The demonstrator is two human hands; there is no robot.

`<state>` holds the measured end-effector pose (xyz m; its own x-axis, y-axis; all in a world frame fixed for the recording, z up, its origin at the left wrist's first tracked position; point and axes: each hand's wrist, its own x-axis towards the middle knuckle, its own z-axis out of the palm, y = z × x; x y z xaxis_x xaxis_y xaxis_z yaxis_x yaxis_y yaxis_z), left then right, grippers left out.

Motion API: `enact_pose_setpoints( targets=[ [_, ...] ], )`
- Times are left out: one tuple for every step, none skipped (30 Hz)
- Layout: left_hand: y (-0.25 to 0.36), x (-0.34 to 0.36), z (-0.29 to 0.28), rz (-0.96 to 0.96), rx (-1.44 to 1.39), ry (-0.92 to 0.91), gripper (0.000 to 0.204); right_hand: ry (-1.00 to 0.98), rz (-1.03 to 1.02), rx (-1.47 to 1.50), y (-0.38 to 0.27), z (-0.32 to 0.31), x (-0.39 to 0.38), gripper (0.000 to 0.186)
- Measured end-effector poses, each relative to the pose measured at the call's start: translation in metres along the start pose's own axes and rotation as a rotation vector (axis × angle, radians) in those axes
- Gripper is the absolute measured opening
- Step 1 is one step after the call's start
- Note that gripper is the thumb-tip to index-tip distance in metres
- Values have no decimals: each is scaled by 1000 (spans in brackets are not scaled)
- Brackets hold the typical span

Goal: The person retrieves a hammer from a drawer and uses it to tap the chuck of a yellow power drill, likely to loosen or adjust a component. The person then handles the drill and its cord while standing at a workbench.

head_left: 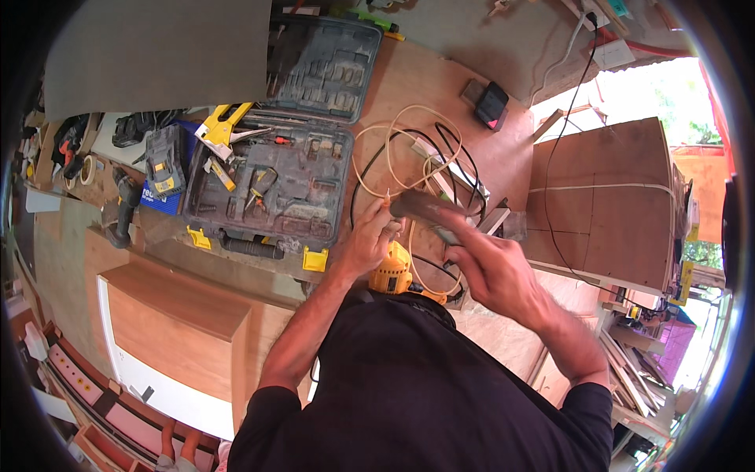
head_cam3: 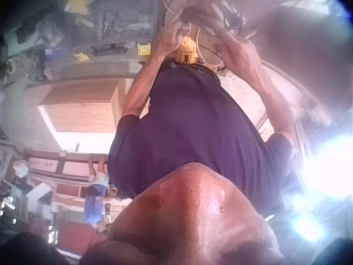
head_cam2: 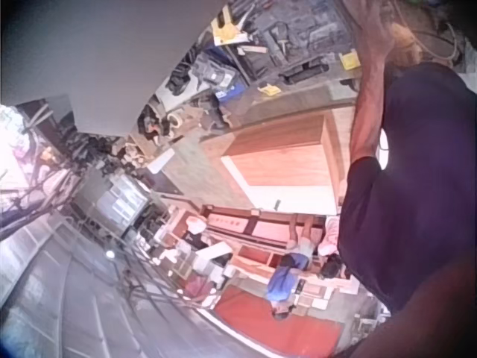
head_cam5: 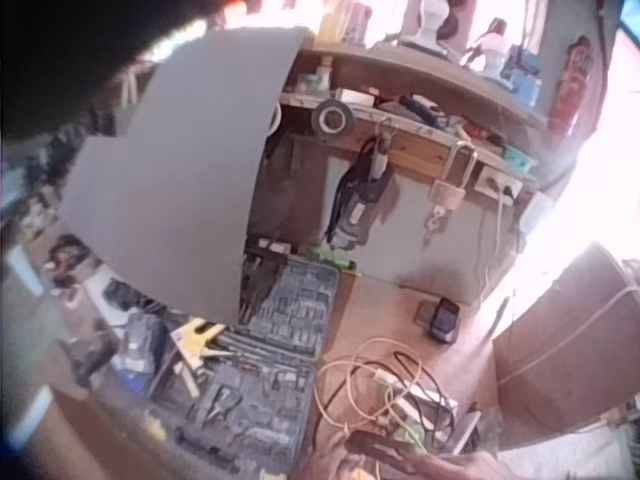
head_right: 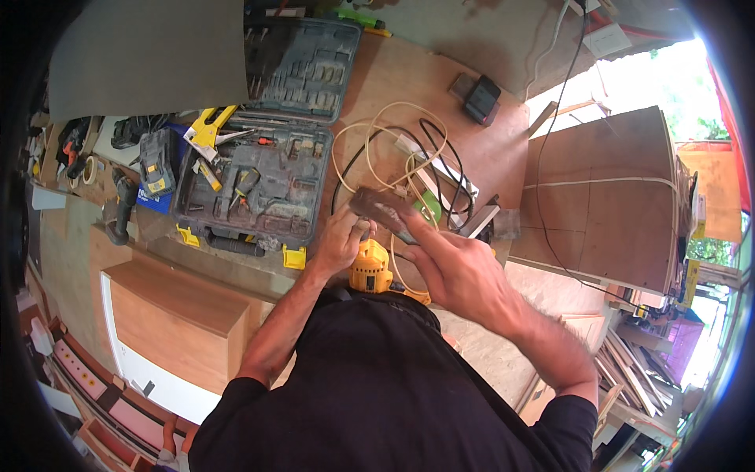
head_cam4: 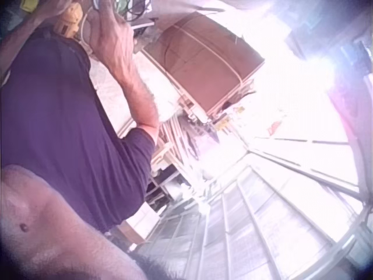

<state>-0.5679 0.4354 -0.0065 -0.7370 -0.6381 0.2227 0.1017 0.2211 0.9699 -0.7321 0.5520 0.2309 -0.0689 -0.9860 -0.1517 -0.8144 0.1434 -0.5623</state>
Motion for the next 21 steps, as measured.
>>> enact_pose_setpoints(
  targets=[
    [2,1,2,29,21,25,8,-18,53,14,5,6,-3,53],
    [4,2,2,58,41,50,7,-36,106,28,11,12,-8,54],
    [4,4,2,59,25,33,5,-65,151,44,13,13,-10,54],
    [3,5,0,59,9,16,7,78,73,116,10,15,-11,53],
    [2,7,-1,59,-8,-3,10,132,69,120,5,9,-8,53],
    [0,6,-2,-44,-106,-23,14,189,72,132,-3,3,-7,53],
    [-3,5,-2,-148,-204,-42,17,245,74,143,-5,-1,-7,53],
    [-6,4,-2,-253,-301,-61,21,328,54,165,1,2,-6,46],
    [-6,3,0,-228,-388,-27,25,318,141,207,7,8,-7,42],
    [-6,2,2,-197,-476,12,30,306,220,244,14,13,-5,38],
    [-7,2,4,-166,-563,54,35,292,298,282,25,21,-4,35],
    [-8,0,6,-179,-674,53,35,334,331,359,48,44,-7,30],
    [-4,0,7,-217,-733,87,34,363,351,395,55,62,-3,34],
    [1,1,7,-252,-787,129,33,326,447,428,58,72,1,37],
    [4,0,7,-292,-842,172,32,285,545,462,60,80,4,41],
    [2,-2,6,-273,-844,159,31,279,562,476,62,90,7,43],
    [-3,-5,6,-254,-847,145,31,273,580,490,64,99,11,45],
    [-4,-5,6,-234,-850,125,31,272,600,505,67,106,14,48],
    [-4,-6,5,-227,-873,121,29,267,552,448,67,112,19,49],
    [-3,-8,4,-219,-896,115,28,263,505,391,67,116,25,50],
    [2,-6,4,-211,-924,111,28,258,460,329,68,119,30,52]
  ],
)
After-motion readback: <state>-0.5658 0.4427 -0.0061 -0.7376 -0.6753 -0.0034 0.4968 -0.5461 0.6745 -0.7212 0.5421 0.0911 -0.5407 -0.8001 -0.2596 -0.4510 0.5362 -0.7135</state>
